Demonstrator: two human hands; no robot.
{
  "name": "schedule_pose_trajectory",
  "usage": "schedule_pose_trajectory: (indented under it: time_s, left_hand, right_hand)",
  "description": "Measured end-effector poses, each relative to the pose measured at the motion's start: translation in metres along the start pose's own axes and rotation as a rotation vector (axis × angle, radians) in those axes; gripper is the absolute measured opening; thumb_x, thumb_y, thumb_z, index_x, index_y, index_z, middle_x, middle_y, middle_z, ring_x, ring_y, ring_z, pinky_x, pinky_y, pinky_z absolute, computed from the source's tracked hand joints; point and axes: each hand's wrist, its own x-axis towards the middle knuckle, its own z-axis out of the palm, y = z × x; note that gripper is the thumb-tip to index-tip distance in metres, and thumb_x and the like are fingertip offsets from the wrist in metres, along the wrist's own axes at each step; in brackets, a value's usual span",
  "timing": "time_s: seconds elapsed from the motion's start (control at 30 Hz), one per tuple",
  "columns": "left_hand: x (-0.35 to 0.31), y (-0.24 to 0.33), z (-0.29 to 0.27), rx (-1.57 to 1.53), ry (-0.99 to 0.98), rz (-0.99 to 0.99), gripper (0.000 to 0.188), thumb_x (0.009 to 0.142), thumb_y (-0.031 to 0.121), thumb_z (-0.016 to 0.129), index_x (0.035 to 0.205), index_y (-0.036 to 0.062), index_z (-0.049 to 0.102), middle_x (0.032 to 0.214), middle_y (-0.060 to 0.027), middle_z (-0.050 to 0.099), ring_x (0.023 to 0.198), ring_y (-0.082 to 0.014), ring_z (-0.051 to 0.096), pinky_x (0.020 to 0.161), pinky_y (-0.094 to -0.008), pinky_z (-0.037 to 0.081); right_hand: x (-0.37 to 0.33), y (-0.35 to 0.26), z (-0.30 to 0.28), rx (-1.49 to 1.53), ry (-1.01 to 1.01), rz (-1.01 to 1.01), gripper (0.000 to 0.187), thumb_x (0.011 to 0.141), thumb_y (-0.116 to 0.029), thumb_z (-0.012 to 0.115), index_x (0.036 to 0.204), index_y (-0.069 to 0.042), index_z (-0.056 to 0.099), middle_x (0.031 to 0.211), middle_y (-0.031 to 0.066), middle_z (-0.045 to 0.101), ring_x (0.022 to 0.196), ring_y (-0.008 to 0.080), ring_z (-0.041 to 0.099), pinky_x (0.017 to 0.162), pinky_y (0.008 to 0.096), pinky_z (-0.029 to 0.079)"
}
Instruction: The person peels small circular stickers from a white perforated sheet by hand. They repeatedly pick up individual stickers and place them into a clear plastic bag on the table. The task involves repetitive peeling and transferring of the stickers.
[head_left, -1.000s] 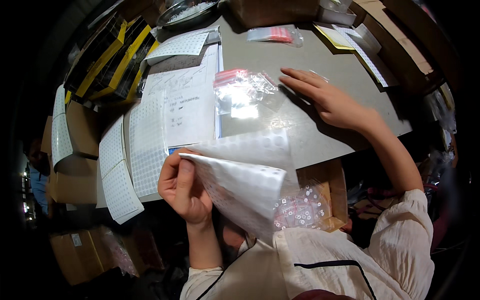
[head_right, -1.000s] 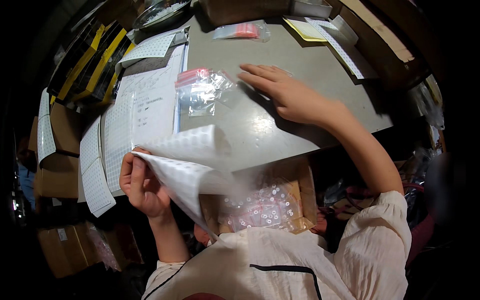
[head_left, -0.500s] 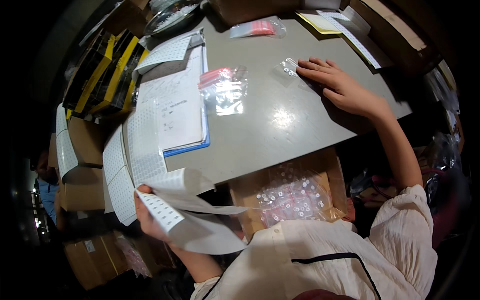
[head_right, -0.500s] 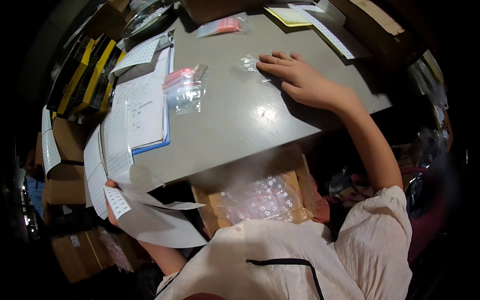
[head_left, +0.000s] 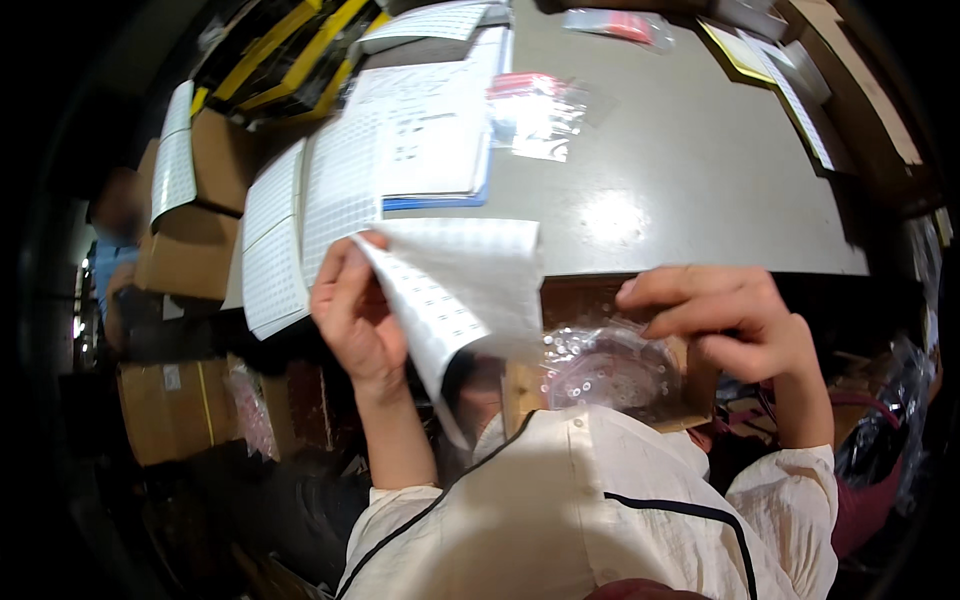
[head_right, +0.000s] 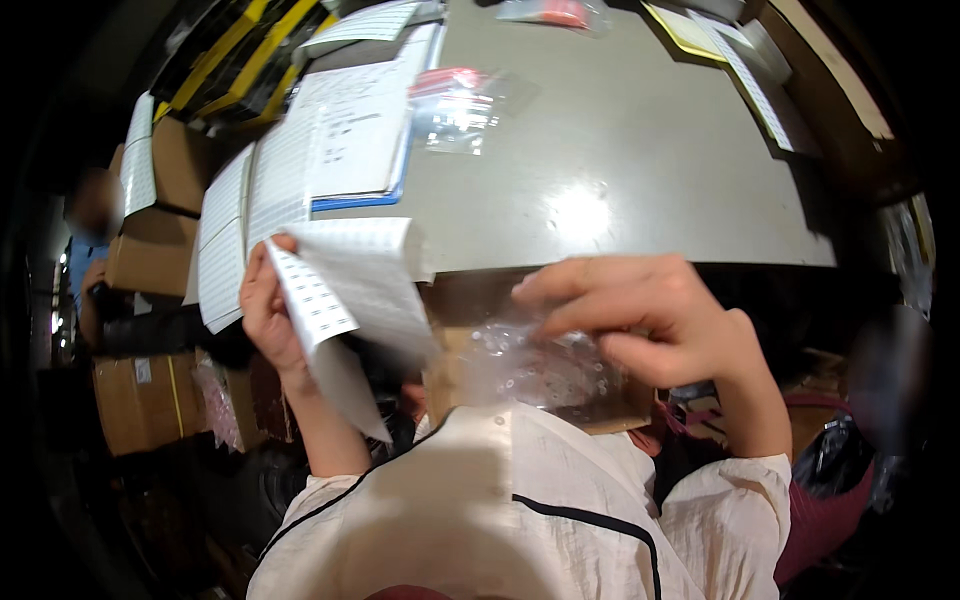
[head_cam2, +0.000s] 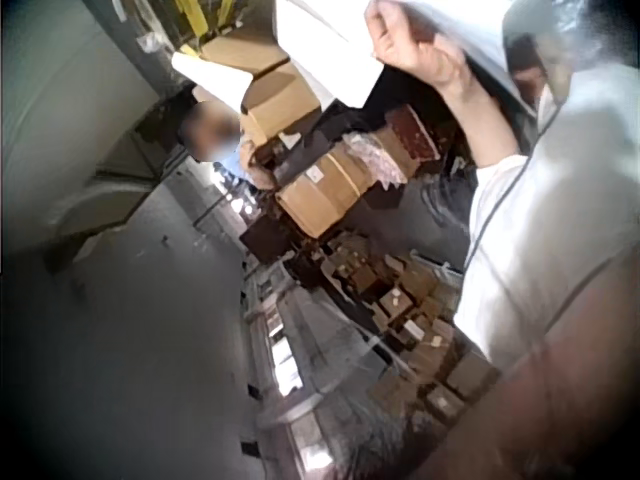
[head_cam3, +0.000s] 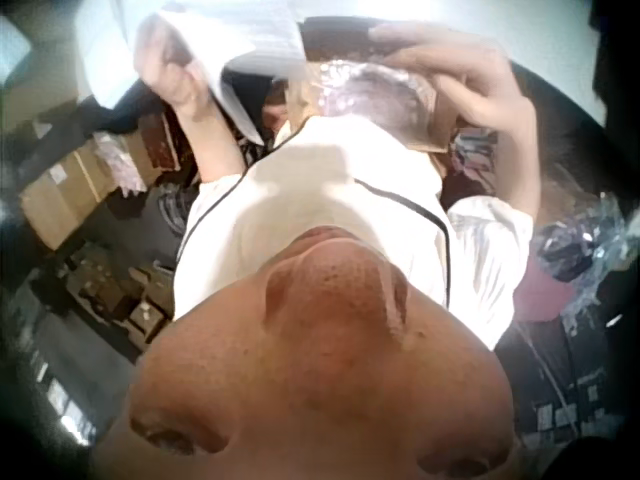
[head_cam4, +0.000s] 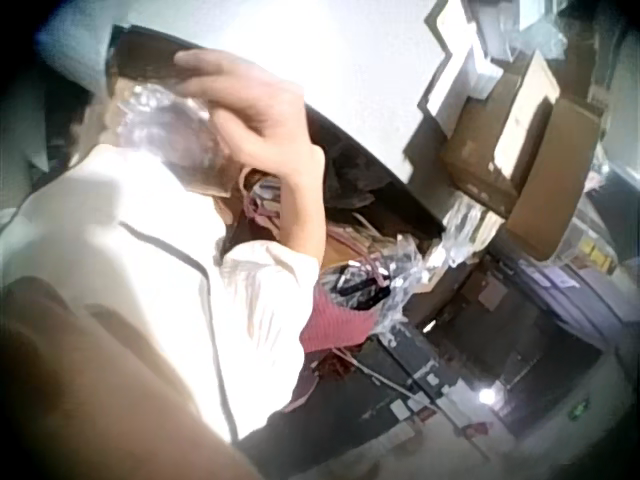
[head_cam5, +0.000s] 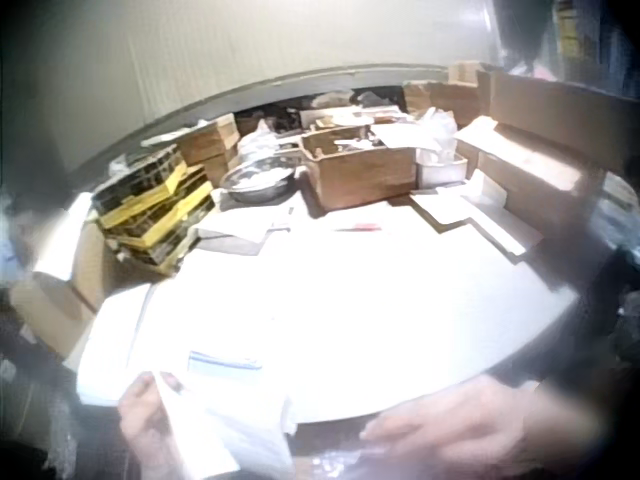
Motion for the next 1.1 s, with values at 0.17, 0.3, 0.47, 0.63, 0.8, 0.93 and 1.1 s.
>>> schedule_pose_trajectory:
  time_s: [0.17,0.3,0.47,0.63,0.8,0.93,1.1]
  left_hand:
    - [-0.002,-0.002,0.012,0.059,-0.010,-0.014,0.014,0.099,0.009,0.066,0.103,-0.0019,0.073,0.093,-0.0041,0.073,0.080,-0.0086,0.063,0.077,-0.0205,0.048]
    - [-0.006,0.005,0.024,0.208,-0.009,0.132,0.016,0.099,0.010,0.068,0.105,-0.0040,0.072,0.091,-0.0026,0.070,0.080,-0.0070,0.058,0.078,-0.0195,0.043]
    - [-0.006,0.004,0.030,0.415,-0.004,0.334,0.018,0.100,0.009,0.068,0.109,-0.0063,0.071,0.094,-0.0021,0.070,0.082,-0.0058,0.059,0.074,-0.0199,0.047]
    - [-0.009,0.006,0.028,0.448,0.010,0.310,0.016,0.101,0.007,0.066,0.111,-0.0051,0.071,0.097,-0.0043,0.072,0.087,-0.0066,0.062,0.078,-0.0203,0.047]
    - [-0.013,0.009,0.037,0.515,-0.088,0.407,0.014,0.098,0.001,0.066,0.110,-0.0053,0.071,0.100,-0.0073,0.073,0.086,-0.0110,0.067,0.076,-0.0241,0.053]
    - [-0.009,0.007,0.038,0.600,-0.133,0.511,0.013,0.096,-0.001,0.066,0.107,-0.0039,0.072,0.102,-0.0108,0.074,0.090,-0.0163,0.069,0.079,-0.0268,0.054]
    - [-0.009,0.010,0.032,0.670,-0.136,0.512,0.014,0.097,-0.001,0.066,0.108,-0.0023,0.073,0.106,-0.0105,0.074,0.094,-0.0160,0.068,0.083,-0.0261,0.053]
  right_hand:
    - [0.059,0.013,-0.034,-0.112,0.221,0.039,0.026,0.092,-0.005,0.058,0.110,0.002,0.075,0.125,0.0156,0.071,0.117,0.0236,0.066,0.100,0.0381,0.052]
    - [0.101,-0.003,-0.012,0.046,0.104,0.048,0.037,0.101,-0.021,0.066,0.131,0.001,0.065,0.135,0.0137,0.064,0.126,0.0239,0.060,0.108,0.0393,0.048]
    - [0.122,0.003,0.032,-0.259,0.229,-0.153,0.039,0.097,-0.022,0.072,0.128,0.000,0.062,0.126,0.0167,0.063,0.112,0.0295,0.063,0.098,0.0403,0.050]
    - [0.124,-0.011,0.044,-0.489,0.264,-0.163,0.032,0.096,-0.021,0.073,0.117,0.001,0.065,0.111,0.0156,0.065,0.100,0.0310,0.064,0.089,0.0374,0.051]
    - [0.130,-0.009,0.034,0.309,-0.051,0.376,0.037,0.104,-0.030,0.064,0.127,-0.001,0.067,0.110,0.0089,0.071,0.097,0.0152,0.065,0.089,0.0320,0.052]
    - [0.132,-0.017,0.033,0.491,-0.115,0.426,0.044,0.106,-0.032,0.061,0.135,0.001,0.065,0.115,0.0050,0.070,0.103,0.0107,0.064,0.088,0.0265,0.052]
    - [0.127,-0.004,0.048,0.314,0.004,0.257,0.040,0.102,-0.020,0.069,0.135,0.001,0.064,0.110,0.0038,0.071,0.091,0.0075,0.062,0.078,0.0238,0.051]
